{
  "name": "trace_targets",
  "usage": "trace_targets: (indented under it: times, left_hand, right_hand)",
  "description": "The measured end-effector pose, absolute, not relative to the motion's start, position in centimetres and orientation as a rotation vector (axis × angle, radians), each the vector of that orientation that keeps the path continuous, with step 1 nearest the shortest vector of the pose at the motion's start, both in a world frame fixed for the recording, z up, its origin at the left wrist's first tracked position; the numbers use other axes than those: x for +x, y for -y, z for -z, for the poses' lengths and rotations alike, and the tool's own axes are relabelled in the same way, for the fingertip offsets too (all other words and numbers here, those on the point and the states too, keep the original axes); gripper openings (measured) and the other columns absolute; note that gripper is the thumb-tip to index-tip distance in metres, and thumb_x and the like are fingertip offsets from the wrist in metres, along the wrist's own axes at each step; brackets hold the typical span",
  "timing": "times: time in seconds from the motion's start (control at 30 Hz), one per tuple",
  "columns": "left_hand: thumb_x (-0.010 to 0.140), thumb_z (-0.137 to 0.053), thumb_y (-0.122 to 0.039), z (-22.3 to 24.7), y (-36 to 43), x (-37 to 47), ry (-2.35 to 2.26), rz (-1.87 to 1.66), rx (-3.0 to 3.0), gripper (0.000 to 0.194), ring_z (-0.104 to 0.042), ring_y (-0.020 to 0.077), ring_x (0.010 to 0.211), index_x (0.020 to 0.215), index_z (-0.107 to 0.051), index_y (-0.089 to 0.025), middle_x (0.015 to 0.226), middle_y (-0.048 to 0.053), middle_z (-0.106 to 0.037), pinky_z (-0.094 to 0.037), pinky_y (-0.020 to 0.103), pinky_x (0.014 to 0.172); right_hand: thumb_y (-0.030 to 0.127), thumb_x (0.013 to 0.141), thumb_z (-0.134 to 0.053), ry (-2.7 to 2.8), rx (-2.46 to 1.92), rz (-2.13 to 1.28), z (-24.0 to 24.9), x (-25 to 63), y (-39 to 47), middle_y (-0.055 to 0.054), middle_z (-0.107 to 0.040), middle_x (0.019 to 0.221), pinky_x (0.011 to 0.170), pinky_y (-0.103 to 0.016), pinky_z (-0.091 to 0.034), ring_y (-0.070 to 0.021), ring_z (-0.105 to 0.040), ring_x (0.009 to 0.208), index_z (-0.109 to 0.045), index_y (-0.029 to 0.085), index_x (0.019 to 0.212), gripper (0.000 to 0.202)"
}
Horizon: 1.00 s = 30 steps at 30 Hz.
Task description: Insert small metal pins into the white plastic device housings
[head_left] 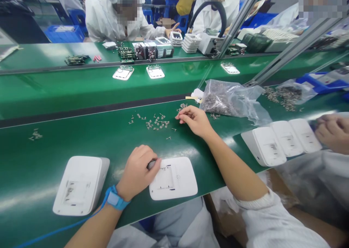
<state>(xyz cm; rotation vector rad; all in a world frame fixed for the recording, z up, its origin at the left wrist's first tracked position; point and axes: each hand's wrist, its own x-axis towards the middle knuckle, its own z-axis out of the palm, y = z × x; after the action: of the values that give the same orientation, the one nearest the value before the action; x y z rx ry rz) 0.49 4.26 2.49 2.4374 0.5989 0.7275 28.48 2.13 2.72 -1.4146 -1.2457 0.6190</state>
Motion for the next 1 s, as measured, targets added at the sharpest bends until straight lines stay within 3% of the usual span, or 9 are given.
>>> trace_targets:
  times: [0.2, 0.47, 0.63, 0.73, 0.83, 1.0]
  left_hand:
    - [0.092, -0.055, -0.019, -2.4, -4.3, 0.4, -0.598, -0.714, 2.43, 0.016, -0.05, 0.0161, 0.075, 0.076, -0.053, -0.019, 0.075, 0.001, -0.056, -0.04, 0.033, 0.071]
    - [0.093, -0.054, -0.019, -2.6, -4.1, 0.3, -0.597, -0.705, 2.427, 0.017, -0.049, 0.0155, 0.075, 0.076, -0.053, -0.019, 0.075, 0.001, -0.055, -0.039, 0.032, 0.071]
    - [0.093, -0.054, -0.02, -2.5, -4.2, 0.3, -0.604, -0.68, 2.445, 0.016, -0.049, 0.0157, 0.076, 0.077, -0.054, -0.018, 0.076, 0.002, -0.055, -0.04, 0.033, 0.072]
    - [0.093, -0.054, -0.02, -2.5, -4.3, 0.3, -0.601, -0.68, 2.439, 0.016, -0.049, 0.0156, 0.076, 0.077, -0.054, -0.018, 0.076, 0.001, -0.055, -0.04, 0.032, 0.071]
    - [0.093, -0.056, -0.02, -2.5, -4.4, 0.3, -0.587, -0.684, 2.454, 0.015, -0.05, 0.0156, 0.077, 0.078, -0.055, -0.018, 0.078, 0.002, -0.056, -0.04, 0.032, 0.072]
    - [0.093, -0.057, -0.02, -2.4, -4.7, 0.3, -0.539, -0.704, 2.495, 0.014, -0.051, 0.015, 0.077, 0.079, -0.055, -0.018, 0.078, 0.001, -0.057, -0.04, 0.031, 0.071]
  right_hand:
    - [0.034, 0.073, -0.078, 1.186, -1.455, -0.787, -3.1, 28.8, -2.1, -0.003, -0.071, 0.074, 0.06, -0.028, -0.053, -0.0127, -0.061, 0.06, -0.072, 0.017, 0.082, 0.021]
    - [0.041, 0.074, -0.079, 1.151, -1.416, -0.972, -3.1, 29.1, -2.0, -0.005, -0.073, 0.075, 0.058, -0.028, -0.053, -0.0129, -0.061, 0.059, -0.073, 0.016, 0.086, 0.028]
    - [0.043, 0.079, -0.076, 1.158, -1.345, -1.017, -3.3, 29.1, -1.9, -0.002, -0.071, 0.074, 0.06, -0.028, -0.052, -0.0137, -0.063, 0.061, -0.068, 0.019, 0.103, 0.035]
    - [0.038, 0.087, -0.067, 1.284, -1.472, -0.839, -2.8, 29.4, -2.0, -0.002, -0.07, 0.073, 0.062, -0.03, -0.051, -0.0152, -0.062, 0.062, -0.066, 0.019, 0.101, 0.024]
    - [0.028, 0.09, -0.064, 1.647, -1.709, -0.394, -2.2, 29.2, -2.3, -0.004, -0.068, 0.079, 0.072, -0.032, -0.048, -0.0181, -0.063, 0.073, -0.066, 0.019, 0.089, 0.009]
    - [0.033, 0.096, -0.06, 1.948, -1.827, 0.014, -2.7, 28.9, -2.3, -0.008, -0.067, 0.101, 0.081, -0.031, -0.046, -0.0214, -0.061, 0.094, -0.067, 0.019, 0.1, 0.016]
